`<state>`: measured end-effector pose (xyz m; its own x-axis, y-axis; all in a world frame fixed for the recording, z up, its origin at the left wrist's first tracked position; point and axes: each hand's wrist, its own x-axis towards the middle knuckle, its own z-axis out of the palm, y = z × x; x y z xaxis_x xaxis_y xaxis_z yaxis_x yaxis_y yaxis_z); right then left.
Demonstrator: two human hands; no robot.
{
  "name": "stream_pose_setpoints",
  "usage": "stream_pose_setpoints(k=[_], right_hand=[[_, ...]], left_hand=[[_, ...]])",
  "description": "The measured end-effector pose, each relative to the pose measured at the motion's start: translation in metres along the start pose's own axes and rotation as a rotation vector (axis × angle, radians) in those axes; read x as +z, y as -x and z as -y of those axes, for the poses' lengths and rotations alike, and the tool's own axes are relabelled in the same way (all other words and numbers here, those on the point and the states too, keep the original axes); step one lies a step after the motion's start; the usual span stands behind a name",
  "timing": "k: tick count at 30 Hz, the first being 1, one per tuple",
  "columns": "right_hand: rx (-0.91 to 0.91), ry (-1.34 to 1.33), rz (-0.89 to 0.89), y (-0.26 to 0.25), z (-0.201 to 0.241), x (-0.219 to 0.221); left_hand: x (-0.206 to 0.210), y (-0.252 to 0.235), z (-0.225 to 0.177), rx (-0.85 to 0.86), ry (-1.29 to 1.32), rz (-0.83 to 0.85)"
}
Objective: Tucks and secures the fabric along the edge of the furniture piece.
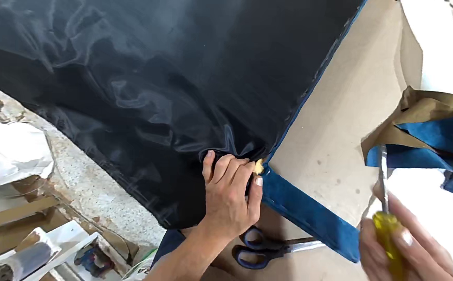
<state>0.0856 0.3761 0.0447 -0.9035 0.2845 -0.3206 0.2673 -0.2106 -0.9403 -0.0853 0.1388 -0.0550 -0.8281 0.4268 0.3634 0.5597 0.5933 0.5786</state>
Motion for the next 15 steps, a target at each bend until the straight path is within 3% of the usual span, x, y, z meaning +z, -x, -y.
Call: stream_pose_setpoints(k=[3,6,10,15], right_hand=[[-0.06,0.956,-0.231,-0.028,-0.014,-0.01],[-0.25,1.415,-0.261,-0.055,-0.025,-0.003],[-0.549,1.117,-0.091,-0.081,-0.017,0.04],[-0.654,1.0,0.319,-0.124,-0.014,0.059]], left_hand=[[-0.007,-0.002,-0.004,-0.01,-0.003,0.058],[-0.005,-0.002,-0.005,-0.013,-0.007,0.041],[0.003,0.004,0.001,0.018,-0.006,0.005],[0.005,0.005,0.0,0.012,0.009,-0.01]])
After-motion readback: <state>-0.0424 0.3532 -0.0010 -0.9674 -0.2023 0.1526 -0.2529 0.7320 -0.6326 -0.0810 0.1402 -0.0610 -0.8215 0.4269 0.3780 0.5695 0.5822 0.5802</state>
